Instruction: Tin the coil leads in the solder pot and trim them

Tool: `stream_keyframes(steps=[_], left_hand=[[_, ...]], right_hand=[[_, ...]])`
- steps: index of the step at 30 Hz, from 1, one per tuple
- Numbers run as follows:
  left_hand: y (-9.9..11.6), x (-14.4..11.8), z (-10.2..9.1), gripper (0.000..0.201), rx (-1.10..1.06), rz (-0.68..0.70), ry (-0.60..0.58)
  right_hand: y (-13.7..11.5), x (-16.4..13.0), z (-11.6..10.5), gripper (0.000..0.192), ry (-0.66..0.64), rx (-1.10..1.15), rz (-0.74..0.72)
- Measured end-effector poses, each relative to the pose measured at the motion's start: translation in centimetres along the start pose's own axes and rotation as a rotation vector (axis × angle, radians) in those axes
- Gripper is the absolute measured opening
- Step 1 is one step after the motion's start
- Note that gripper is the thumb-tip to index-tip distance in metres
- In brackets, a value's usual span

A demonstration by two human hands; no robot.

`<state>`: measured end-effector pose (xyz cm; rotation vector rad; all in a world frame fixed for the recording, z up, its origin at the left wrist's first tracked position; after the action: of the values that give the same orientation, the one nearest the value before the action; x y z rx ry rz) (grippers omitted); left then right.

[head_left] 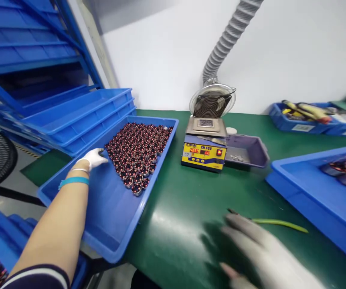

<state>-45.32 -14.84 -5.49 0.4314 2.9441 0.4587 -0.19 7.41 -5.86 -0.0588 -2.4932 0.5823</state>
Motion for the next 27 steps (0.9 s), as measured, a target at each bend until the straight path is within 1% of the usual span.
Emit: stream_keyframes(steps=[1, 2, 4, 6, 7, 8, 10, 14, 16, 20, 22, 24, 27], left_hand=[[0.4, 0.3, 0.6, 0.034, -0.023, 0.034, 0.008], [0.7, 0.5, 1.0, 0.035, -0.042, 0.063, 0.021], [1.1, 1.0, 1.3, 0.036, -0.067, 0.103, 0.044], [1.0, 1.4, 1.3, 0.036, -0.078, 0.114, 0.048], [0.8, 1.7, 1.4, 0.036, -0.081, 0.114, 0.041], [0.5, 1.9, 1.5, 0.035, -0.081, 0.108, 0.033], [0.0, 2.4, 1.7, 0.035, -0.078, 0.088, 0.023], [-0.7, 3.1, 1.9, 0.035, -0.067, 0.058, 0.060], [-1.3, 3.3, 1.7, 0.038, -0.063, 0.035, 0.082], [-2.3, 3.4, 1.0, 0.050, -0.074, 0.005, 0.099], [-2.2, 3.4, 1.0, 0.046, -0.095, 0.031, 0.090], [-1.9, 3.3, 1.3, 0.038, -0.117, 0.053, 0.079], [-1.6, 3.1, 1.9, 0.034, -0.145, 0.041, 0.089]], right_hand=[[-1.8, 0.9, 1.2, 0.046, -0.027, 0.008, -0.086], [-3.2, 1.9, 2.6, 0.047, -0.055, 0.030, -0.141], [-5.1, 3.9, 5.5, 0.047, -0.088, 0.106, -0.211], [-5.8, 5.0, 7.5, 0.045, -0.112, 0.171, -0.239], [-5.7, 5.2, 8.0, 0.045, -0.118, 0.187, -0.239], [-5.2, 5.2, 8.1, 0.044, -0.117, 0.189, -0.226], [-3.9, 4.9, 7.7, 0.042, -0.094, 0.163, -0.171], [-1.8, 4.2, 6.6, 0.041, -0.042, 0.089, -0.078], [-1.5, 4.2, 6.7, 0.041, -0.042, 0.081, -0.066], [-1.5, 4.4, 7.2, 0.041, -0.065, 0.089, -0.058], [-1.5, 4.5, 7.3, 0.042, -0.083, 0.093, -0.040], [-1.4, 4.5, 7.3, 0.043, -0.095, 0.098, -0.028], [-1.5, 4.4, 7.2, 0.043, -0.091, 0.103, -0.029]])
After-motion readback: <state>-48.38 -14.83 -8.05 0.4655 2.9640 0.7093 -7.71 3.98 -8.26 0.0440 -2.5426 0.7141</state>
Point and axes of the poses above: each hand's wrist, its own x-axis towards the middle knuckle, its own z-axis out of the palm, y = z × x, the point moved 9 cm from there along x, towards the middle knuckle, and after that the axes turned 4 degrees about -z, right-handed, at the moved point
